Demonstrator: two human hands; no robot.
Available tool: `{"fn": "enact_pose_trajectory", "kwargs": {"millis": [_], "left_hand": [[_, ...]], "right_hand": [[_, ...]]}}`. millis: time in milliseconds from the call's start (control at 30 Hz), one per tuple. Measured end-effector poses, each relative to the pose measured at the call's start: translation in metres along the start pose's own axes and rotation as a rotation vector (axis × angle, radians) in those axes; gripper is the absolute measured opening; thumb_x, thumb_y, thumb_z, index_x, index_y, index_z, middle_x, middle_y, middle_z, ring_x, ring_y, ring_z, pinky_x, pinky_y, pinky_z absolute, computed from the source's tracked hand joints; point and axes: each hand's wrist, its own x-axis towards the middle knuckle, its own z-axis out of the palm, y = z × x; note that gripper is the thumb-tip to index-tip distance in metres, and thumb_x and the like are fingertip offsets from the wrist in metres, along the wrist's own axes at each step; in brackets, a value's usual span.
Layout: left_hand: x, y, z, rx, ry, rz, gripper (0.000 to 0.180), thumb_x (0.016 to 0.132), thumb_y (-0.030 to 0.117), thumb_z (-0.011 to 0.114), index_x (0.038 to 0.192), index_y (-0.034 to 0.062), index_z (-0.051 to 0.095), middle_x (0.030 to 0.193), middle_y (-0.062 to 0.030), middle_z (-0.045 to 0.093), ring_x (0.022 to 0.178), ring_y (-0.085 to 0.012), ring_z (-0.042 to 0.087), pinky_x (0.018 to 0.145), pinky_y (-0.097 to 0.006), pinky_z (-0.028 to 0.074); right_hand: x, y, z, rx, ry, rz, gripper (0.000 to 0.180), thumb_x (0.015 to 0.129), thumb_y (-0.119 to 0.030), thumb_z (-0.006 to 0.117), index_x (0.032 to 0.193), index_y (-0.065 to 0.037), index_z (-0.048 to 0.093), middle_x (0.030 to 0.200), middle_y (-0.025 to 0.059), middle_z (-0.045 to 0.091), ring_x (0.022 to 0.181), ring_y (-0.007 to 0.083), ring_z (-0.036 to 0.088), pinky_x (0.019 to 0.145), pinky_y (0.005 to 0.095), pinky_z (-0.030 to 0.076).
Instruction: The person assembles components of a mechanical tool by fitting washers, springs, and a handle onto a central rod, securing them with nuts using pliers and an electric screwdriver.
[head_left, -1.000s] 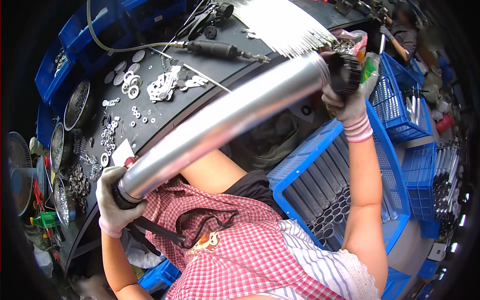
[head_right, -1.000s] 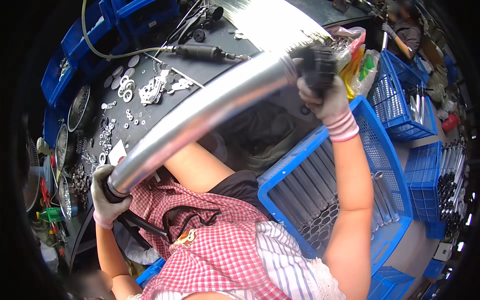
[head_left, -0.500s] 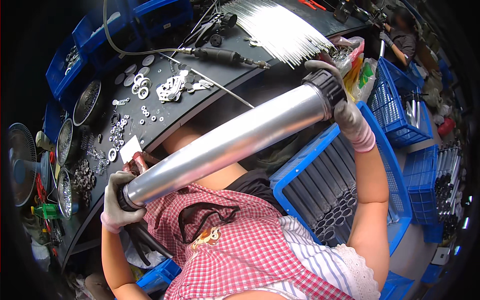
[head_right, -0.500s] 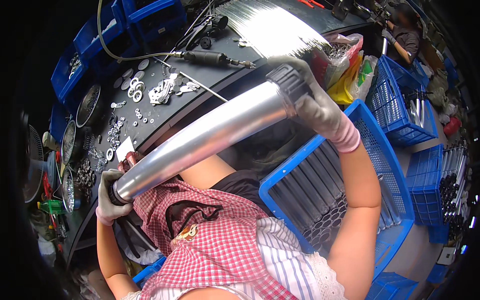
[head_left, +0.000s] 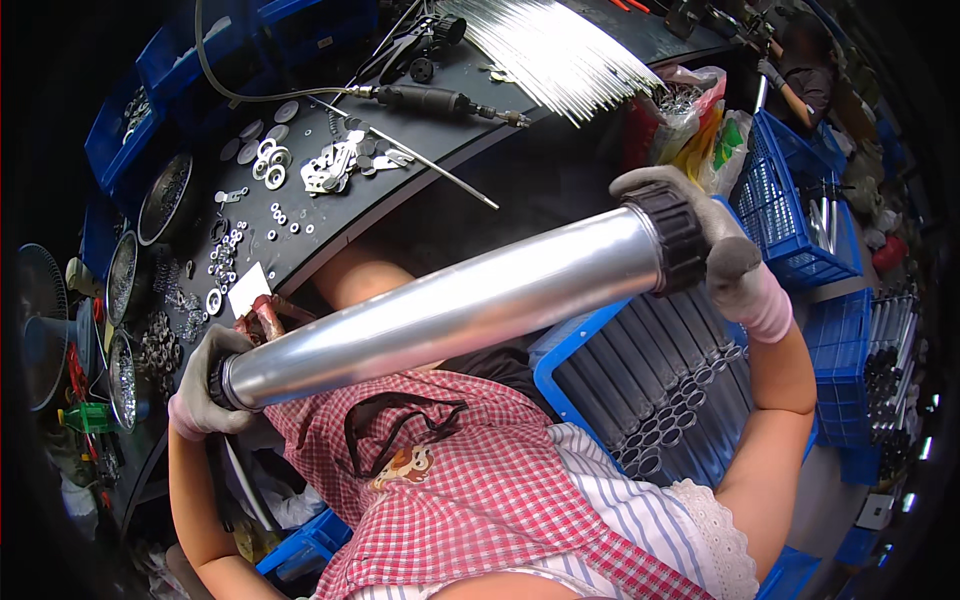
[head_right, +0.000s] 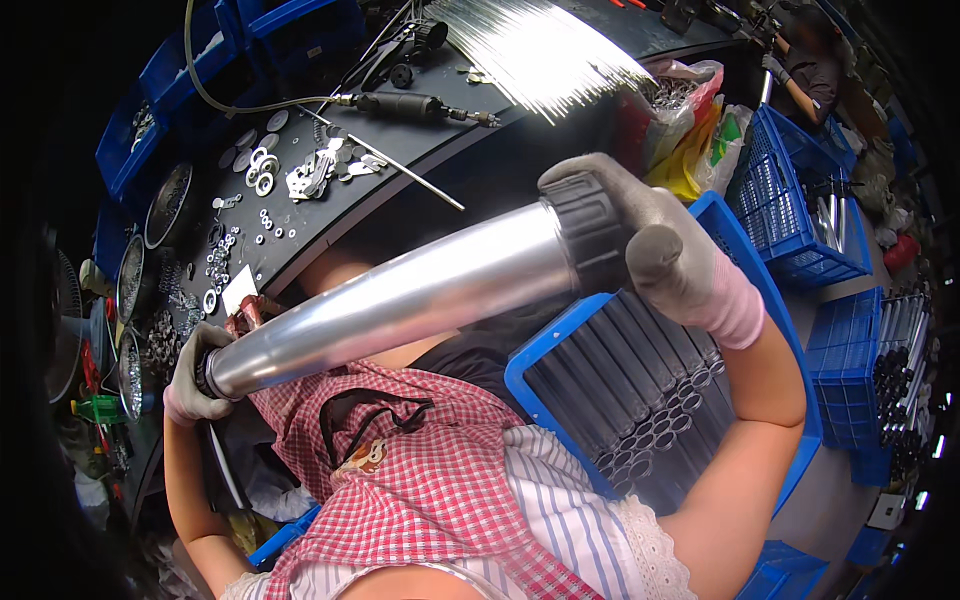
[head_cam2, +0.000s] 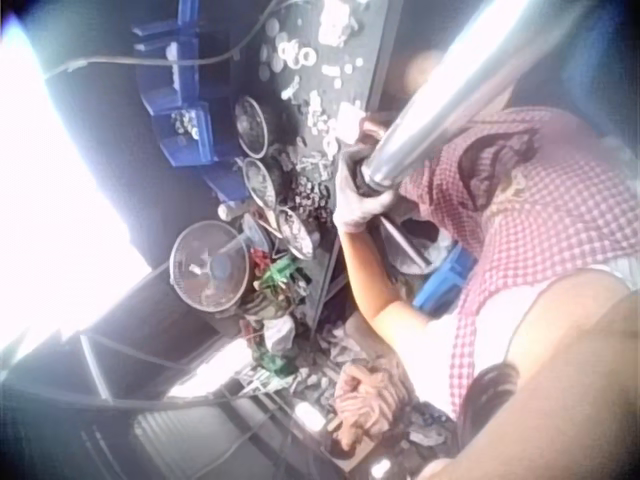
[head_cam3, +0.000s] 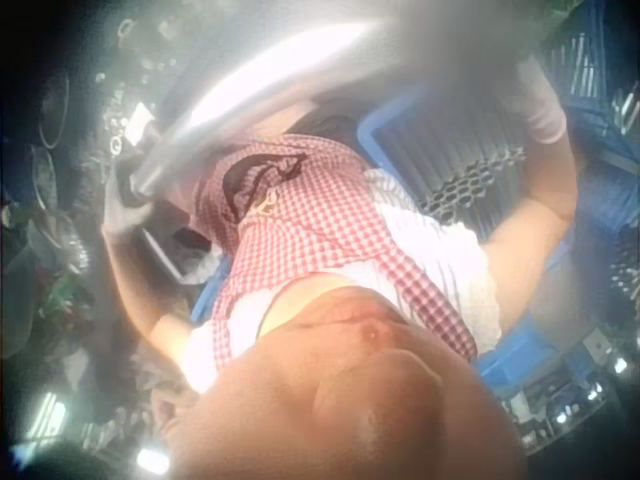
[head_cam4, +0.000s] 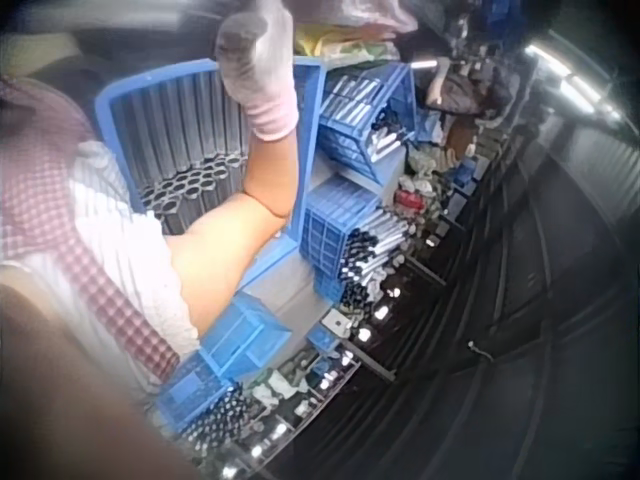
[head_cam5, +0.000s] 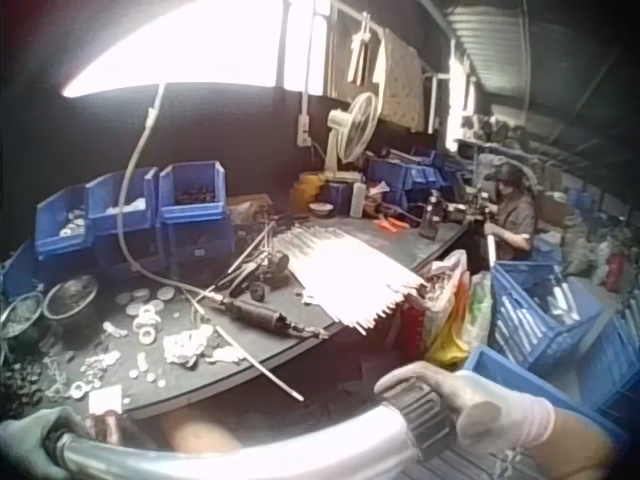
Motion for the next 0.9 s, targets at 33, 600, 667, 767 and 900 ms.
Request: {"fn": "enact_pose_trajectory", "kwargs": {"millis": [33, 600, 667, 767, 900], "left_hand": [[-0.002, 0.001, 0.001, 0.045, 0.027, -0.018, 0.071, 0.039, 0.030, 0.080, 0.098, 0.0005, 0.054, 0.092, -0.0061, 0.058, 0.086, -0.0150, 0.055, 0.083, -0.029, 0.044], [-0.014, 0.005, 0.007, 0.015, 0.108, -0.037, 0.083, 0.046, 0.020, 0.078, 0.122, 0.0006, 0.050, 0.105, -0.0101, 0.059, 0.101, -0.0192, 0.057, 0.096, -0.032, 0.043], [-0.017, 0.006, 0.009, 0.139, 0.115, -0.033, 0.087, 0.043, 0.023, 0.079, 0.122, 0.0007, 0.049, 0.108, -0.0084, 0.056, 0.103, -0.0184, 0.055, 0.097, -0.031, 0.040], [-0.017, 0.003, 0.007, 0.159, 0.097, -0.040, 0.083, 0.044, 0.021, 0.078, 0.119, -0.0011, 0.050, 0.107, -0.0099, 0.057, 0.102, -0.0190, 0.056, 0.095, -0.031, 0.041], [-0.009, 0.008, 0.009, 0.279, 0.101, 0.150, 0.066, 0.048, 0.020, 0.075, 0.107, -0.0024, 0.058, 0.098, -0.0129, 0.063, 0.093, -0.0207, 0.062, 0.088, -0.033, 0.047]], "right_hand": [[0.005, -0.002, 0.008, 0.181, -0.007, 0.061, 0.121, 0.061, -0.083, 0.062, 0.143, 0.000, 0.032, 0.122, 0.0190, 0.055, 0.115, 0.0243, 0.055, 0.097, 0.0338, 0.043], [0.046, 0.066, 0.013, -0.409, 0.127, -0.735, 0.106, 0.076, -0.083, 0.045, 0.141, 0.000, 0.034, 0.122, 0.0132, 0.053, 0.110, 0.0168, 0.052, 0.099, 0.0317, 0.040], [0.044, 0.043, 0.011, -0.019, -0.091, -0.208, 0.103, 0.074, -0.077, 0.055, 0.141, -0.001, 0.035, 0.124, 0.0130, 0.051, 0.111, 0.0169, 0.051, 0.099, 0.0316, 0.040], [0.042, 0.053, 0.026, 0.551, -0.149, 0.295, 0.099, 0.068, -0.060, 0.077, 0.139, -0.002, 0.038, 0.123, 0.0098, 0.048, 0.109, 0.0159, 0.050, 0.097, 0.0311, 0.040], [0.049, 0.079, 0.015, 0.051, -0.078, -0.322, 0.081, 0.068, -0.046, 0.081, 0.128, -0.003, 0.048, 0.119, 0.0117, 0.048, 0.109, 0.0206, 0.049, 0.096, 0.0325, 0.040]]}}
